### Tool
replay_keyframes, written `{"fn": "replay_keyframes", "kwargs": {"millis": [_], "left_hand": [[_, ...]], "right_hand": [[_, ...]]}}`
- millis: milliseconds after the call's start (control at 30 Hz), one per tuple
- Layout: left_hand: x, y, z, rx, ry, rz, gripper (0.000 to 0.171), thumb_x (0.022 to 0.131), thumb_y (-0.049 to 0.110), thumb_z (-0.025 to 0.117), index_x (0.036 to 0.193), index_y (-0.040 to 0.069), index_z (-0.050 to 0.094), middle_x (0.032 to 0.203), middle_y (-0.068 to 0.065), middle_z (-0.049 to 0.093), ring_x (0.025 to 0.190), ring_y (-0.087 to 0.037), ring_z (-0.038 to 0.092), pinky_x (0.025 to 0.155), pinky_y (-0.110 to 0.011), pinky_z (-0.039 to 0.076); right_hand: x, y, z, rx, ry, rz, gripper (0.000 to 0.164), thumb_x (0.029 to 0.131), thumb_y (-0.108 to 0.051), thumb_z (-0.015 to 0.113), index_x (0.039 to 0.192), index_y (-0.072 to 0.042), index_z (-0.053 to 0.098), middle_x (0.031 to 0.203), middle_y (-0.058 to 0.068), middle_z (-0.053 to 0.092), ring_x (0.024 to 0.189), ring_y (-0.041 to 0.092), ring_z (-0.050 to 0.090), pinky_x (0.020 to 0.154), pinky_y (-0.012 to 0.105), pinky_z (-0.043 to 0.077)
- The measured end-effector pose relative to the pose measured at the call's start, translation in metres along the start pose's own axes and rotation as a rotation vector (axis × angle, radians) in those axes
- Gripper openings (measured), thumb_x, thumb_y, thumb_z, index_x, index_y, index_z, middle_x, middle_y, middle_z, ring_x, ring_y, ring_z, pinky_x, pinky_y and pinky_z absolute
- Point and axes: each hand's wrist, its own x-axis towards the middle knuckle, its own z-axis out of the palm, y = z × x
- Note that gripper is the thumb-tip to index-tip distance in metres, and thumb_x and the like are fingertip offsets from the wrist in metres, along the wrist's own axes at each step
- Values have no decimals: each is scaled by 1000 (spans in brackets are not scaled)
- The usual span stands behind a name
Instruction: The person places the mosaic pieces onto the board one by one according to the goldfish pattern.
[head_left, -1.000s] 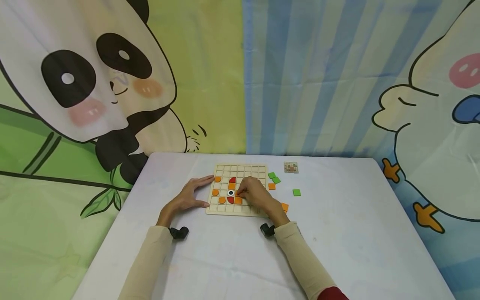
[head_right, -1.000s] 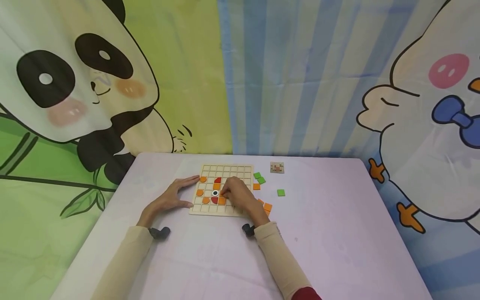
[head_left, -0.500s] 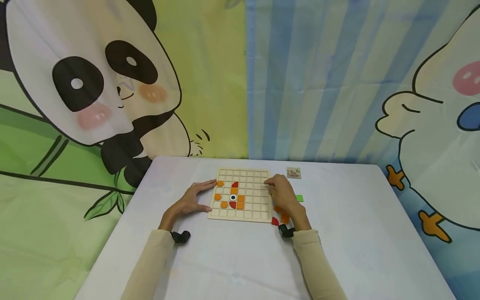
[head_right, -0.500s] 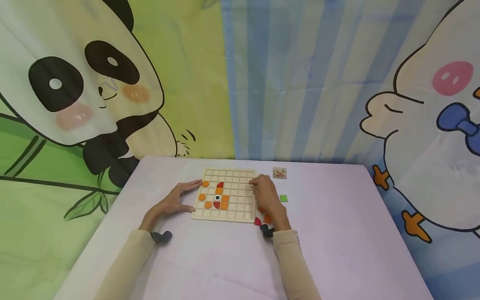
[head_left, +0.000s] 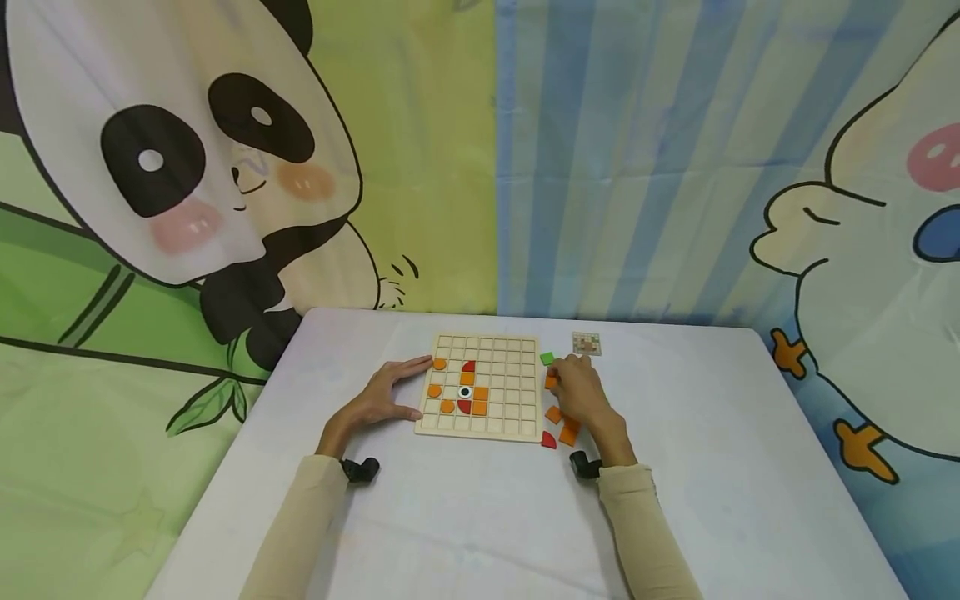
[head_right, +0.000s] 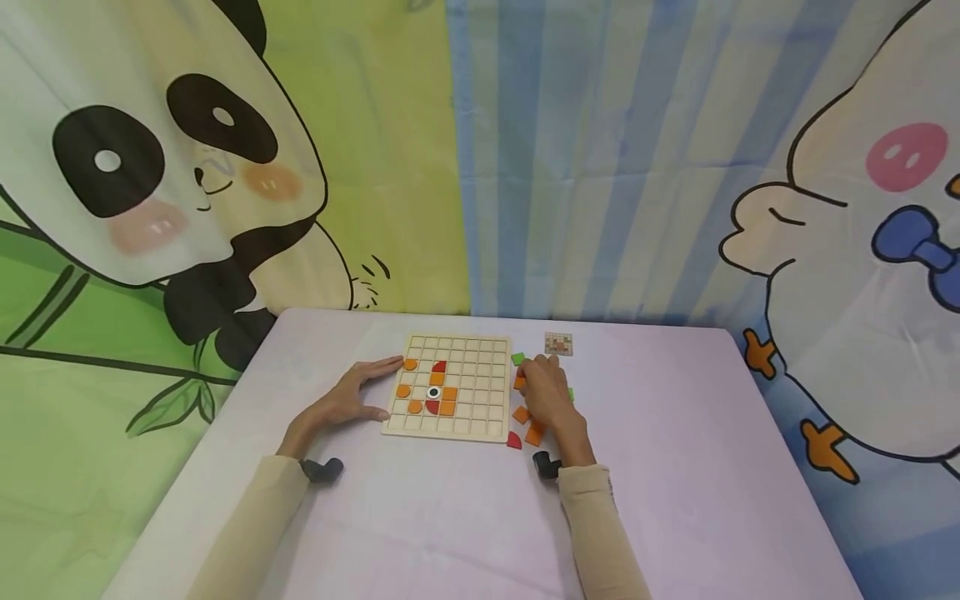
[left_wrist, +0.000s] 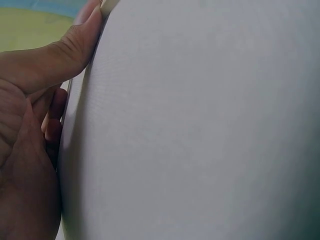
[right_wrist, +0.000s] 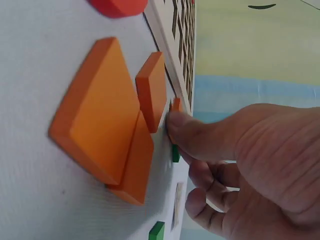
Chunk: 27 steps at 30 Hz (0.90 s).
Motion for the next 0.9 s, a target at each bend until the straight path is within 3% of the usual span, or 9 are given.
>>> {"fn": "replay_keyframes", "kwargs": {"millis": [100,200,333,500,633,900], "left_hand": [[-1,1,-1,-7,7,-2,107,76,33,101,167,17,47,178,-7,40,160,-44,35,128,-73,24],[-2,2,-2,-13,10,-5,107,75,32,101,167,17,48,178,-7,40,158,-43,36,128,-73,25],[-3,1,-3,-19,11,-3,106,75,30,101,166,17,48,178,-8,40,158,-43,37,127,-73,25],[-3,-2,-2,-17,10,5,107,76,32,101,167,16,47,178,-8,40,159,-44,36,127,-73,25],[-3,-2,0,-16,10,7,107,76,32,101,167,17,47,178,-8,40,159,-44,35,127,-73,25],[-1,1,0,-20,12,15,106,76,31,101,166,16,48,177,-8,40,160,-44,35,128,-74,23]], "right_hand": [[1,-4,-1,-23,15,-25,26,98,-7,79,123,-1,74,120,19,70,132,53,54,102,63,48],[5,-12,-2,26,15,-48,26,100,-9,78,126,-4,74,122,18,71,135,54,53,104,65,47],[12,-28,1,165,-33,-93,27,101,-9,76,127,-4,75,119,14,74,111,35,66,99,53,55],[23,-49,16,313,-43,-150,18,99,-8,80,116,-5,79,115,9,79,104,25,70,95,47,60],[32,-60,31,318,-24,-185,9,97,-9,82,106,-6,84,109,8,81,98,24,71,90,44,60],[42,-65,48,288,-44,-249,7,96,-3,80,97,-5,87,100,8,79,101,27,74,93,44,63]]}}
